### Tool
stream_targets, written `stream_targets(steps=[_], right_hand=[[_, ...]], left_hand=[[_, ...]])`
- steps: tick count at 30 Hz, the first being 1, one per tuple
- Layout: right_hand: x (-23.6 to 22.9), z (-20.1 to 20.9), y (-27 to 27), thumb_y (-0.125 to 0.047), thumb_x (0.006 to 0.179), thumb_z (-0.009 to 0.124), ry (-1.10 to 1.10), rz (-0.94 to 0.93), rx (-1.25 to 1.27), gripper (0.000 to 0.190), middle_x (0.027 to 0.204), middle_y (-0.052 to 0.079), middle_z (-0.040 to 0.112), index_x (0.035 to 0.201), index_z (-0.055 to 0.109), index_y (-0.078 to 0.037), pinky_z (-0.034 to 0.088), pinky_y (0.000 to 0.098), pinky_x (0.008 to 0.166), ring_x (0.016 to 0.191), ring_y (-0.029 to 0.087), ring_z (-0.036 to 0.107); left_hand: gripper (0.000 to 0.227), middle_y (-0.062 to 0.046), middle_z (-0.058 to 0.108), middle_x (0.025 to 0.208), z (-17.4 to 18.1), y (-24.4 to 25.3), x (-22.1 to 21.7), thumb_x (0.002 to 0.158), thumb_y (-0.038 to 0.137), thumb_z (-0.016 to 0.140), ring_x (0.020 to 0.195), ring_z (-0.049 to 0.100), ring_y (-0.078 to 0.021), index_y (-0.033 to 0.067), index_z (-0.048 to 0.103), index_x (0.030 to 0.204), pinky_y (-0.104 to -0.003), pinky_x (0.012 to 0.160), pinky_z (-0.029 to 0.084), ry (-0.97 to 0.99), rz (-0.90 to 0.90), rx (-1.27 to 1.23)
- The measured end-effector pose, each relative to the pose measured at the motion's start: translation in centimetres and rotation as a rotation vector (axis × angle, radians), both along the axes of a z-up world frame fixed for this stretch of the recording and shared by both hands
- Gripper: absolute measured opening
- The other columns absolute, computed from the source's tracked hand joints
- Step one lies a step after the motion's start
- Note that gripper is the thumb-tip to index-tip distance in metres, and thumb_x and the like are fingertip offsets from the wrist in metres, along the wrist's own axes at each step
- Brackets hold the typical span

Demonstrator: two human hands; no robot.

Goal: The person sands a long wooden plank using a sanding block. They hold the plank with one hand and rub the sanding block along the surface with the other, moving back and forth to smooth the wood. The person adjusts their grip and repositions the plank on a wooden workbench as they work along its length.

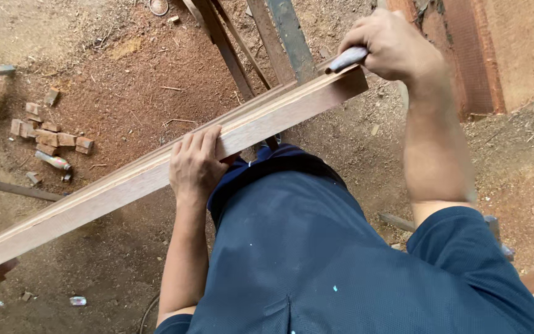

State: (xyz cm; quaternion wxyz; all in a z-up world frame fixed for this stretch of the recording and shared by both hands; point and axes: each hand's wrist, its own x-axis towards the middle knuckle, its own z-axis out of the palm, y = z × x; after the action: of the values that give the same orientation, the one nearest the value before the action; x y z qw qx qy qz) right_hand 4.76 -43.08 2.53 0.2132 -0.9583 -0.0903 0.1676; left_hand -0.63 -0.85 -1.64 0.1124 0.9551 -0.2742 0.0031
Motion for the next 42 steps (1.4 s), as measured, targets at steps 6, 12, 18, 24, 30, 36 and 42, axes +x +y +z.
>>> stream_targets(steps=[6,12,18,24,30,36,42], right_hand=[[1.2,-0.9,2.2,0.001,0.089,0.067,0.133,0.108,-0.131,0.030,0.101,0.004,0.077,0.104,0.081,-0.020,0.056,0.0413,0.084,0.088,0.024,0.071],[1.5,-0.6,1.9,0.001,0.088,0.065,0.211,0.096,-0.021,0.029,0.100,0.006,0.076,0.106,0.079,-0.017,0.057,0.0404,0.076,0.083,0.025,0.072],[0.9,1.4,2.0,-0.001,0.087,0.065,0.052,0.190,-0.094,0.028,0.094,0.006,0.077,0.104,0.081,-0.018,0.055,0.0399,0.075,0.084,0.023,0.073],[1.3,0.9,8.4,-0.012,0.082,0.072,-0.126,0.366,-0.198,0.017,0.088,-0.001,0.077,0.090,0.081,-0.023,0.054,0.0401,0.076,0.087,0.021,0.073],[0.6,-0.5,4.5,-0.006,0.091,0.069,-0.052,0.246,-0.167,0.020,0.094,0.002,0.077,0.096,0.080,-0.022,0.055,0.0391,0.076,0.085,0.020,0.072],[0.2,-1.1,3.5,-0.015,0.095,0.074,-0.109,0.218,-0.077,0.009,0.095,0.003,0.077,0.099,0.081,-0.020,0.055,0.0385,0.080,0.081,0.019,0.071],[-0.2,-2.3,12.3,-0.019,0.093,0.073,-0.230,0.378,0.021,0.009,0.095,-0.001,0.077,0.095,0.081,-0.021,0.040,0.0398,0.093,0.094,0.020,0.063]], left_hand=[[0.050,-0.010,0.076,0.114,0.4,-0.5,0.2,0.080,0.030,0.084,0.106,0.071,-0.0246,0.0127,0.068,0.124,-0.039,0.093,0.055,0.002,0.012,0.026],[0.058,-0.012,0.076,0.111,0.8,-0.9,0.2,0.072,0.032,0.087,0.102,0.070,-0.0271,0.0086,0.067,0.121,-0.041,0.090,0.054,0.021,0.011,-0.027],[0.049,-0.008,0.076,0.111,0.1,-0.5,0.2,0.079,0.021,0.084,0.103,0.070,-0.0235,0.0105,0.068,0.124,-0.038,0.091,0.054,-0.015,-0.002,-0.018],[0.061,-0.011,0.076,0.109,0.7,-0.5,0.2,0.068,0.028,0.088,0.100,0.070,-0.0255,0.0095,0.068,0.122,-0.040,0.091,0.054,0.016,0.007,-0.021],[0.063,-0.008,0.076,0.112,0.8,-0.7,0.2,0.070,0.035,0.090,0.102,0.070,-0.0228,0.0110,0.067,0.124,-0.039,0.093,0.054,0.022,0.012,-0.017],[0.061,-0.008,0.075,0.114,0.6,-0.7,0.2,0.076,0.041,0.089,0.104,0.070,-0.0238,0.0084,0.067,0.123,-0.039,0.092,0.053,0.002,-0.003,-0.029],[0.066,-0.010,0.075,0.113,0.9,-0.7,0.1,0.074,0.043,0.089,0.103,0.070,-0.0248,0.0060,0.067,0.125,-0.039,0.092,0.054,-0.003,-0.002,-0.036]])
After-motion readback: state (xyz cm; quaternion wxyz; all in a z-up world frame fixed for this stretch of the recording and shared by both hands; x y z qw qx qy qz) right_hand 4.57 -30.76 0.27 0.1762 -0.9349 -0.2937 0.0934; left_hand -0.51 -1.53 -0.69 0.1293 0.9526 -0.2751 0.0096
